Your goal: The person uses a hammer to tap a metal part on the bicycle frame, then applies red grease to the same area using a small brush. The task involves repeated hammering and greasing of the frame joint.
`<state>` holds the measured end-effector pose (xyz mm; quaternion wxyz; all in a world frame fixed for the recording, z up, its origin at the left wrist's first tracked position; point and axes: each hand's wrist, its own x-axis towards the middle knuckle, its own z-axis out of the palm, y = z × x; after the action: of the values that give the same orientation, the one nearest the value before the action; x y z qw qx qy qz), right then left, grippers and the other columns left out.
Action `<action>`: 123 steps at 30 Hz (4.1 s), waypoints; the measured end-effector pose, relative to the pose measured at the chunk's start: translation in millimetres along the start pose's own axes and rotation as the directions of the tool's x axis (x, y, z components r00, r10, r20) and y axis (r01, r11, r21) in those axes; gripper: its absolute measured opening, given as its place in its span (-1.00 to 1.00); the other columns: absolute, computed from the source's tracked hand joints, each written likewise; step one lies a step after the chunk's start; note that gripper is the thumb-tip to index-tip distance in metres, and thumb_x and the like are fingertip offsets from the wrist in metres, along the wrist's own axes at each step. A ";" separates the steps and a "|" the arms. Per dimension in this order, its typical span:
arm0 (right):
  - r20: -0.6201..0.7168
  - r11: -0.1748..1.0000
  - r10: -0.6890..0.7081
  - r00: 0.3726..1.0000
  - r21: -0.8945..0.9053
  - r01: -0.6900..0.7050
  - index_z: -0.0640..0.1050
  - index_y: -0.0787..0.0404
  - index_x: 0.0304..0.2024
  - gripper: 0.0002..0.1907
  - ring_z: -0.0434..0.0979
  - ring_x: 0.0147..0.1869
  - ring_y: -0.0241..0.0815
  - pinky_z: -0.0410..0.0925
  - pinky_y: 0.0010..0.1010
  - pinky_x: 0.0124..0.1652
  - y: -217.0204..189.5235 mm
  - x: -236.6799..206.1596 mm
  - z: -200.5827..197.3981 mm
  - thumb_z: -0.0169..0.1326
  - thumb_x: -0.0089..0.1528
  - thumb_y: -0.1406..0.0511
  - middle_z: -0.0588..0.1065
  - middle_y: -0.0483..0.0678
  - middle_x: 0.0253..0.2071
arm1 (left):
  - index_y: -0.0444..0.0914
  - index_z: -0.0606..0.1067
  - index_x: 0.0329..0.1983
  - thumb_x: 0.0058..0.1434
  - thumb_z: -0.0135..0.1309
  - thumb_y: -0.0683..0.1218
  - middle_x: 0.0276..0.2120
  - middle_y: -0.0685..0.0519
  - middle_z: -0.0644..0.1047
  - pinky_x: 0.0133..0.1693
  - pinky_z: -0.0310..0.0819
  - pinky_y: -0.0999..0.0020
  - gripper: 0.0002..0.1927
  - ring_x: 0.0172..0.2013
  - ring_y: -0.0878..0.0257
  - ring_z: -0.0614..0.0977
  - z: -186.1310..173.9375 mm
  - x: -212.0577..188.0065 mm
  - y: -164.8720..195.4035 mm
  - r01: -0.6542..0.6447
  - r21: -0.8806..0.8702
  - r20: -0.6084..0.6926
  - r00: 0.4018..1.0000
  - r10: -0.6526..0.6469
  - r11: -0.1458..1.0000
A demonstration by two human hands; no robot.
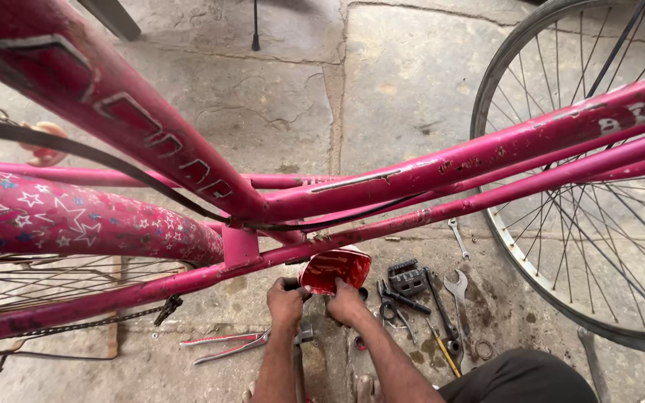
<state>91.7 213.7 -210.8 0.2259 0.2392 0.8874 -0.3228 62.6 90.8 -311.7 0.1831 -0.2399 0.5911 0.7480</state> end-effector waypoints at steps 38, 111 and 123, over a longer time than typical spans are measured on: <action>-0.493 1.000 -0.010 0.870 -0.011 0.005 0.18 -0.01 0.51 -0.06 0.51 0.12 0.21 0.38 -0.08 0.15 47.6 -27.4 8.0 0.18 0.09 0.38 0.50 0.20 0.05 | -0.38 0.59 -0.11 0.20 0.17 -0.11 -0.22 -0.18 0.63 -0.08 0.48 0.15 -0.73 -0.20 0.04 0.62 -5.0 -10.8 2.9 -0.001 0.525 -0.482 0.824 0.298 0.851; -0.565 0.325 -0.788 0.244 -0.046 0.945 0.26 0.00 0.47 -0.30 0.53 0.19 -0.07 0.46 -0.28 0.05 14.4 -181.2 -120.1 0.03 0.32 0.52 0.56 -0.01 0.09 | -0.39 0.57 0.12 0.30 0.09 -0.06 -0.41 0.01 0.63 -0.51 0.40 0.45 -0.59 -0.53 0.35 0.53 25.0 -211.3 213.8 -0.098 0.146 0.668 0.744 -0.025 0.984; -0.463 0.289 -0.645 0.608 0.589 0.755 0.21 -0.02 0.56 -0.19 0.50 0.30 0.07 0.39 -0.10 0.31 32.9 -171.0 -105.7 0.00 0.29 0.54 0.53 0.22 0.18 | -0.38 0.50 0.20 0.23 0.19 -0.12 -0.20 -0.07 0.64 -0.28 0.58 0.31 -0.52 -0.32 0.27 0.60 25.2 -198.3 206.6 -0.236 -0.055 0.658 0.722 0.213 0.970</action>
<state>218.3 260.3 -58.2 -0.1177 -0.0833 0.6988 -0.7006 106.0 68.9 -28.3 0.2918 0.1157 0.5251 0.7910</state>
